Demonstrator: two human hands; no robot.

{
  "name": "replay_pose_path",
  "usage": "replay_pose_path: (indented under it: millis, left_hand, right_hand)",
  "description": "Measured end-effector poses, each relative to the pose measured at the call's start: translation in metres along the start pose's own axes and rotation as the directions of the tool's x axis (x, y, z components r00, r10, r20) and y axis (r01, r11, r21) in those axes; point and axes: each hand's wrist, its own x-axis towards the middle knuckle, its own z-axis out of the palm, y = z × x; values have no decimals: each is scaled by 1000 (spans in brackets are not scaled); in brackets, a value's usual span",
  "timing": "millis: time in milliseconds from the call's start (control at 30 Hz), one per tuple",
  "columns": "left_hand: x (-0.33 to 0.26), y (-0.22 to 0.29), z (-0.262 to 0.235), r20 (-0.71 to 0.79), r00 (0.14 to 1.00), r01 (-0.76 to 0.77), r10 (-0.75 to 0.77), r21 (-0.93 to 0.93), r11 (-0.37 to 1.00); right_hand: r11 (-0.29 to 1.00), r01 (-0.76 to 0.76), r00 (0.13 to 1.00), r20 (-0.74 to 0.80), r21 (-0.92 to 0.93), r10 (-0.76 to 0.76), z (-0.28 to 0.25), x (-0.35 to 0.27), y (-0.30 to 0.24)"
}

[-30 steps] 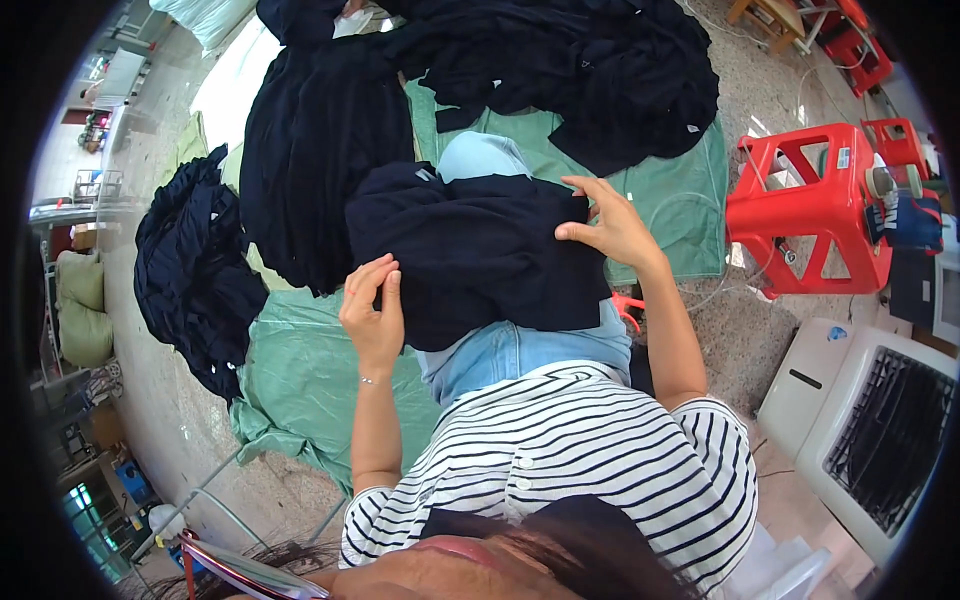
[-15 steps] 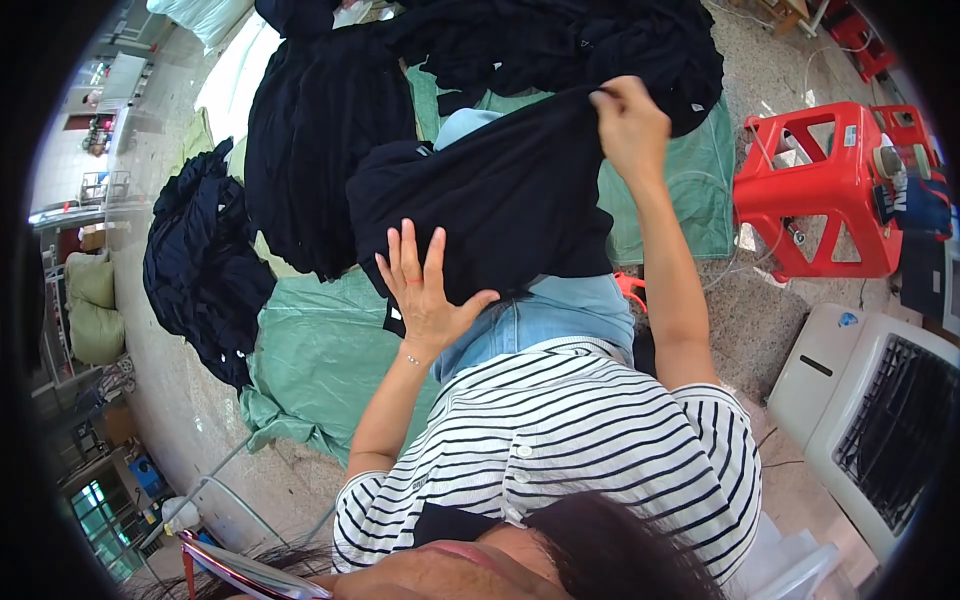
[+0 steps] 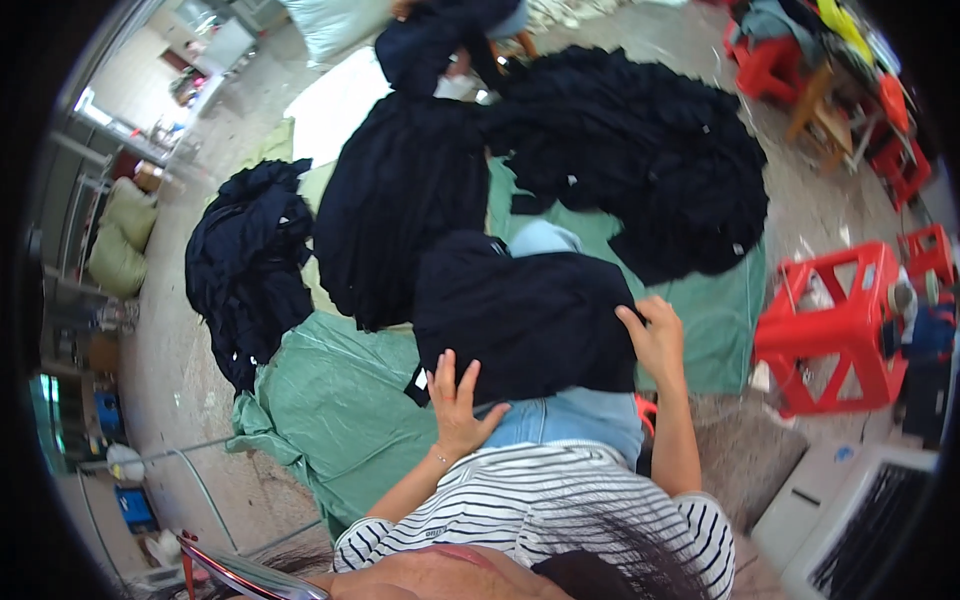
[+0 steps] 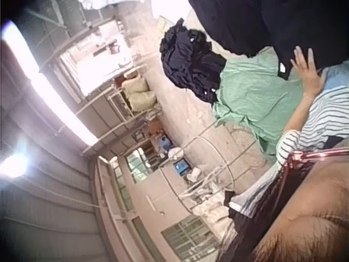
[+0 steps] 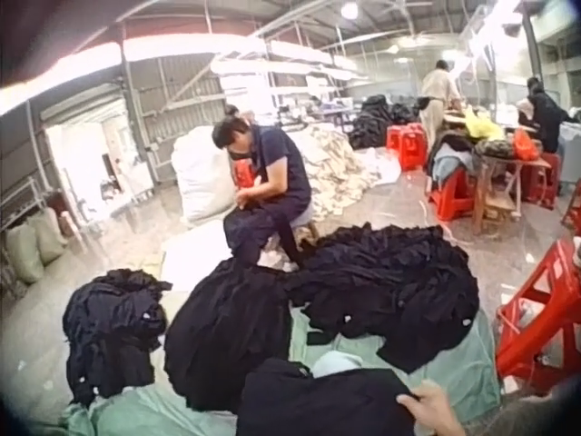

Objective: Inspecting black garments for quality and checking details in a textile workshop.

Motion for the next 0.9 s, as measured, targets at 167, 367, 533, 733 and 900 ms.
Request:
replay_pose_path:
  millis: [167,367,533,733,900]
  left_hand:
    - [23,14,2,-127,990,-57,58,6,998]
    - [63,-6,-27,-399,917,-137,-25,-372,918]
    - [78,5,-134,-295,951,-232,86,-504,832]
    - [70,54,-222,-121,941,20,-316,-912,409]
    - [143,62,-243,220,973,218,-67,-789,575]
  right_hand:
    - [504,-139,986,70,852,153,-60,-8,-87]
    - [586,317,920,-392,746,0,-104,-7,-143]
    - [643,418,742,-650,642,167,-113,2,-140]
    - [368,511,782,-598,777,177,-139,-10,-106]
    - [644,457,576,-756,613,311,-118,23,-180]
